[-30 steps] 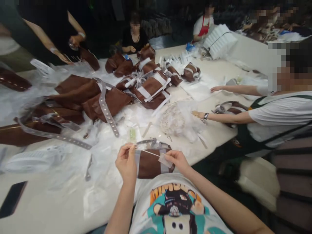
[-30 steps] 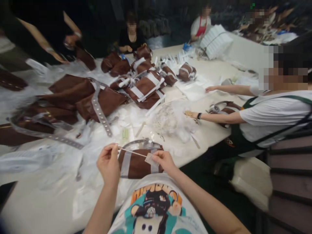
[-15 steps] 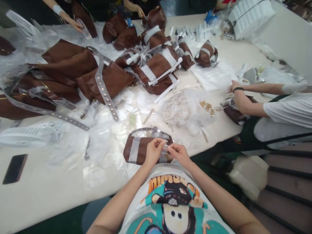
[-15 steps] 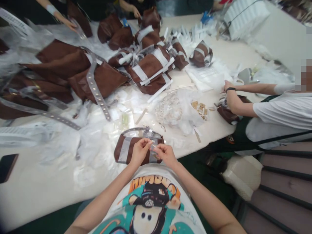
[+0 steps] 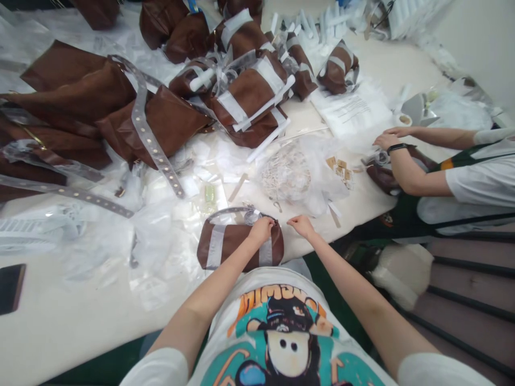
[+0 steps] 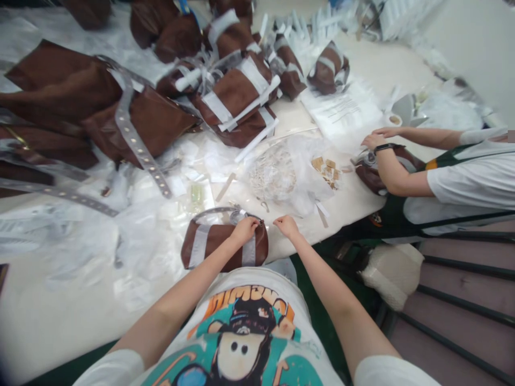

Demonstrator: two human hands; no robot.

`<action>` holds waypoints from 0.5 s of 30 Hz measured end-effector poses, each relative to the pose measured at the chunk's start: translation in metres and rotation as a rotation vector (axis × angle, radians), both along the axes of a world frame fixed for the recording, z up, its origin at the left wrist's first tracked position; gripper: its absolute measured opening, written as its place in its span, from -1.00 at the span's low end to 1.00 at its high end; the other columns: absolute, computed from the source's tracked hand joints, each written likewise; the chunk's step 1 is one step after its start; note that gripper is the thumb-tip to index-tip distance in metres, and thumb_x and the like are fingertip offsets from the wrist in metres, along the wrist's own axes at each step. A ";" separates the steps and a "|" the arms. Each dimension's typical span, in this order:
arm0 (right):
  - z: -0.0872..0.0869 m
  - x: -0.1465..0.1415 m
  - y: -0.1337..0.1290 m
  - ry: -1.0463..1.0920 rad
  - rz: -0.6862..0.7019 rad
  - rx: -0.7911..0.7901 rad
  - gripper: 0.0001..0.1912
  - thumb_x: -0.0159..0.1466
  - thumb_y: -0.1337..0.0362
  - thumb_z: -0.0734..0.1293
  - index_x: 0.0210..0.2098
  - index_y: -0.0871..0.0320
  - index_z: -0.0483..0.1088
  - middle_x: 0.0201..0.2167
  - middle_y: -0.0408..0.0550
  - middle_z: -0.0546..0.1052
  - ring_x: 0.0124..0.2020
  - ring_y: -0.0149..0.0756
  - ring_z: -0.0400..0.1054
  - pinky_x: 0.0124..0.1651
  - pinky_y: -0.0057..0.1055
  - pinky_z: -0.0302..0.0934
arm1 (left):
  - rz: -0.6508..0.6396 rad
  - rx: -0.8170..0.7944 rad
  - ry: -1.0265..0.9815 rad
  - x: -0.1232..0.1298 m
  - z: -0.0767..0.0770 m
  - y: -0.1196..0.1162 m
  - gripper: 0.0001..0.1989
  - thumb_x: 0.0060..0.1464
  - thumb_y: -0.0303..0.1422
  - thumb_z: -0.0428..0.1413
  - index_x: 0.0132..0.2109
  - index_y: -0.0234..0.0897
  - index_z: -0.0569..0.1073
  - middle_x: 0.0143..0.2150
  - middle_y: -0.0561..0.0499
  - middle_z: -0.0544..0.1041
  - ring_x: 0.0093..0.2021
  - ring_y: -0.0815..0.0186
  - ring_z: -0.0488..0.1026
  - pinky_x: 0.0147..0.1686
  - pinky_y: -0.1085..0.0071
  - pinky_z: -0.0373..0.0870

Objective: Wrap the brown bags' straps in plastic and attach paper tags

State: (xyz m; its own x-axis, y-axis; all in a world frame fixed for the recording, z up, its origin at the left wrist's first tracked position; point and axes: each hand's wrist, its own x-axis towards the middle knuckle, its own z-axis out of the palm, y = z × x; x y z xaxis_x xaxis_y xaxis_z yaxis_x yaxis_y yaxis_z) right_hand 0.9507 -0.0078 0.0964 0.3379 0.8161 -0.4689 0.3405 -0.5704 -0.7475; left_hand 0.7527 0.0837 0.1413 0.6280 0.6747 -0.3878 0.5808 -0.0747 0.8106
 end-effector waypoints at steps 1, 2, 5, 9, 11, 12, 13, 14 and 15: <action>-0.007 -0.001 0.002 0.002 0.023 -0.014 -0.76 0.04 0.20 0.41 -0.68 0.15 0.47 -0.69 -0.12 0.44 -0.52 -0.27 0.32 -0.43 -0.43 0.15 | -0.038 0.008 0.038 0.001 -0.003 0.002 -0.80 0.16 -0.52 0.06 -0.24 -0.31 0.60 -0.17 -0.17 0.64 -0.14 0.21 0.53 0.05 0.28 0.41; -0.014 -0.003 0.003 0.006 0.043 -0.024 -0.76 0.04 0.21 0.42 -0.70 0.16 0.46 -0.71 -0.14 0.42 -0.54 -0.28 0.31 -0.43 -0.43 0.15 | -0.073 0.016 0.074 0.002 -0.006 0.003 -0.78 0.16 -0.52 0.05 -0.22 -0.32 0.61 -0.15 -0.18 0.64 -0.12 0.20 0.54 0.06 0.29 0.40; -0.029 -0.009 0.009 0.020 0.062 -0.030 -0.76 0.10 0.20 0.40 -0.64 0.16 0.50 -0.68 -0.14 0.46 -0.52 -0.27 0.33 -0.41 -0.42 0.19 | -0.164 0.039 0.170 0.004 -0.011 0.006 -0.72 0.19 -0.54 0.00 -0.16 -0.34 0.62 -0.11 -0.24 0.64 -0.09 0.17 0.55 0.07 0.28 0.40; -0.041 -0.008 0.021 0.047 0.032 -0.010 -0.78 0.19 0.17 0.35 -0.45 0.15 0.58 -0.41 -0.04 0.63 -0.30 -0.16 0.45 -0.26 -0.38 0.29 | -0.232 0.061 0.276 0.009 -0.013 0.009 -0.70 0.21 -0.52 -0.01 -0.15 -0.37 0.63 -0.12 -0.31 0.64 -0.09 0.11 0.57 0.06 0.25 0.40; -0.043 -0.008 0.029 0.089 0.042 -0.017 -0.81 0.18 0.19 0.37 -0.43 0.14 0.58 -0.36 -0.01 0.64 -0.23 -0.12 0.46 -0.22 -0.37 0.30 | -0.242 0.065 0.324 0.012 -0.015 0.008 -0.70 0.21 -0.52 -0.01 -0.13 -0.37 0.63 -0.10 -0.33 0.64 -0.07 0.09 0.57 0.06 0.25 0.40; -0.042 -0.008 0.033 0.123 0.059 -0.026 -0.83 0.17 0.20 0.38 -0.44 0.14 0.57 -0.37 -0.01 0.64 -0.22 -0.11 0.46 -0.22 -0.37 0.30 | -0.239 0.068 0.347 0.013 -0.016 0.008 -0.70 0.21 -0.51 -0.01 -0.11 -0.37 0.63 -0.09 -0.33 0.63 -0.05 0.10 0.57 0.07 0.25 0.39; -0.041 -0.010 0.038 0.164 0.085 -0.037 -0.85 0.16 0.22 0.39 -0.46 0.14 0.57 -0.39 -0.01 0.64 -0.22 -0.11 0.46 -0.24 -0.38 0.29 | -0.231 0.073 0.369 0.013 -0.017 0.008 -0.69 0.23 -0.49 -0.02 -0.10 -0.37 0.62 -0.07 -0.33 0.63 -0.03 0.10 0.56 0.07 0.26 0.38; -0.037 -0.012 0.042 0.209 0.116 -0.049 -0.86 0.15 0.24 0.40 -0.49 0.15 0.55 -0.43 -0.02 0.63 -0.25 -0.11 0.45 -0.26 -0.39 0.28 | -0.220 0.080 0.389 0.013 -0.018 0.008 -0.68 0.25 -0.47 -0.03 -0.07 -0.37 0.61 -0.04 -0.33 0.62 -0.02 0.11 0.56 0.08 0.27 0.38; -0.030 -0.015 0.046 0.256 0.150 -0.061 -0.86 0.14 0.26 0.41 -0.52 0.15 0.54 -0.46 -0.04 0.62 -0.28 -0.14 0.44 -0.28 -0.40 0.27 | -0.209 0.089 0.406 0.013 -0.017 0.009 -0.67 0.27 -0.44 -0.05 -0.05 -0.37 0.60 -0.03 -0.33 0.62 0.00 0.11 0.56 0.08 0.28 0.38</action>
State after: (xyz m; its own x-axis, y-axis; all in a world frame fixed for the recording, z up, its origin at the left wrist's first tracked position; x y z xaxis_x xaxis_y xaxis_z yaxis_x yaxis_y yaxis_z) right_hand 0.9358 0.0385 0.0660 0.0799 0.8160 -0.5725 0.2296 -0.5740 -0.7860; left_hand 0.7662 0.0923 0.1245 0.5635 0.5915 -0.5766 0.8148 -0.2832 0.5058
